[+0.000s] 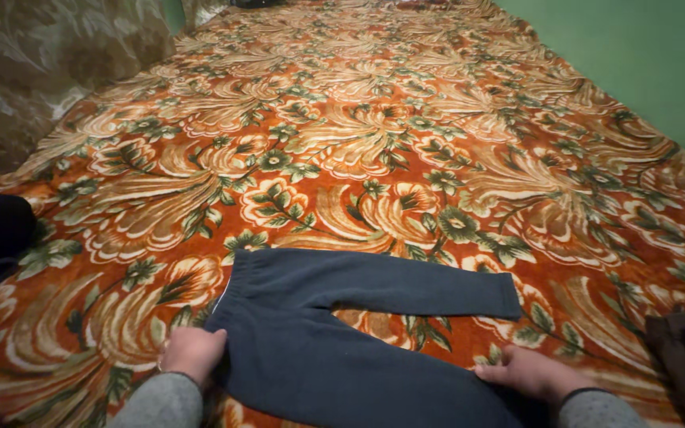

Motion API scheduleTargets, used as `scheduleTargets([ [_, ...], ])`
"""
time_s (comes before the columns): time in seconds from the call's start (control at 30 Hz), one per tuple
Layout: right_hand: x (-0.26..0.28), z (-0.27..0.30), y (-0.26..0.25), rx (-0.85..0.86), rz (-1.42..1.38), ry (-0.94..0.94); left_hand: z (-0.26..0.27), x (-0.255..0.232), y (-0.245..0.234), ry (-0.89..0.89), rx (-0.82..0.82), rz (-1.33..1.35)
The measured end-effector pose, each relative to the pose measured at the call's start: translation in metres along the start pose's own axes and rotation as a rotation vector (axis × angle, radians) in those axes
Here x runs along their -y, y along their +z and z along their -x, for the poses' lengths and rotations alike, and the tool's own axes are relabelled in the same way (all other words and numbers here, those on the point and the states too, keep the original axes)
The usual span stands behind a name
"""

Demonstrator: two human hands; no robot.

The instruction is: The person folds a pair of dark trousers, a dark t-shirt, and a black long-sleeved shirt on a bed. They smooth each item, fold the legs or sleeves, and then fold the garments into compact rectangles.

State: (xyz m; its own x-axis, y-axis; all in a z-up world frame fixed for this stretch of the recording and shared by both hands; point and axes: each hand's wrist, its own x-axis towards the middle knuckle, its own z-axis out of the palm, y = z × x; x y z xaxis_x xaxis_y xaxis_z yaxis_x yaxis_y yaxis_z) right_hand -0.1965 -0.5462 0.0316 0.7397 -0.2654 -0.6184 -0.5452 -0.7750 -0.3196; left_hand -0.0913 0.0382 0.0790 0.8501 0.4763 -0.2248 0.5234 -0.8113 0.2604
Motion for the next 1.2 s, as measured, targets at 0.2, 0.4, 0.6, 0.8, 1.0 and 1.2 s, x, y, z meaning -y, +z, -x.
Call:
scheduleTargets([
  [0.2, -0.016, -0.011, -0.008, -0.01, 0.143, -0.111, -0.034, 0.032, 0.024, 0.044, 0.054, 0.109],
  [0.4, -0.012, -0.001, -0.012, 0.26, -0.027, -0.051, 0.05, -0.02, -0.003, 0.587, -0.359, -0.226],
  [0.6, 0.015, 0.023, -0.007, 0.151, 0.28, -0.062, 0.133, -0.095, -0.033, 0.823, 0.533, -0.388],
  [0.8, 0.073, 0.084, -0.024, -0.094, 0.549, -0.02, 0.153, -0.105, -0.061, 0.781, 0.703, -0.699],
  [1.0, 0.155, 0.145, 0.016, 0.331, 0.523, -0.439, 0.158, -0.08, -0.035, 0.893, 0.52, -0.749],
  [1.2, 0.126, 0.116, 0.037, -0.112, 0.512, -0.565, 0.114, -0.049, -0.004, 0.888, 0.018, -0.472],
])
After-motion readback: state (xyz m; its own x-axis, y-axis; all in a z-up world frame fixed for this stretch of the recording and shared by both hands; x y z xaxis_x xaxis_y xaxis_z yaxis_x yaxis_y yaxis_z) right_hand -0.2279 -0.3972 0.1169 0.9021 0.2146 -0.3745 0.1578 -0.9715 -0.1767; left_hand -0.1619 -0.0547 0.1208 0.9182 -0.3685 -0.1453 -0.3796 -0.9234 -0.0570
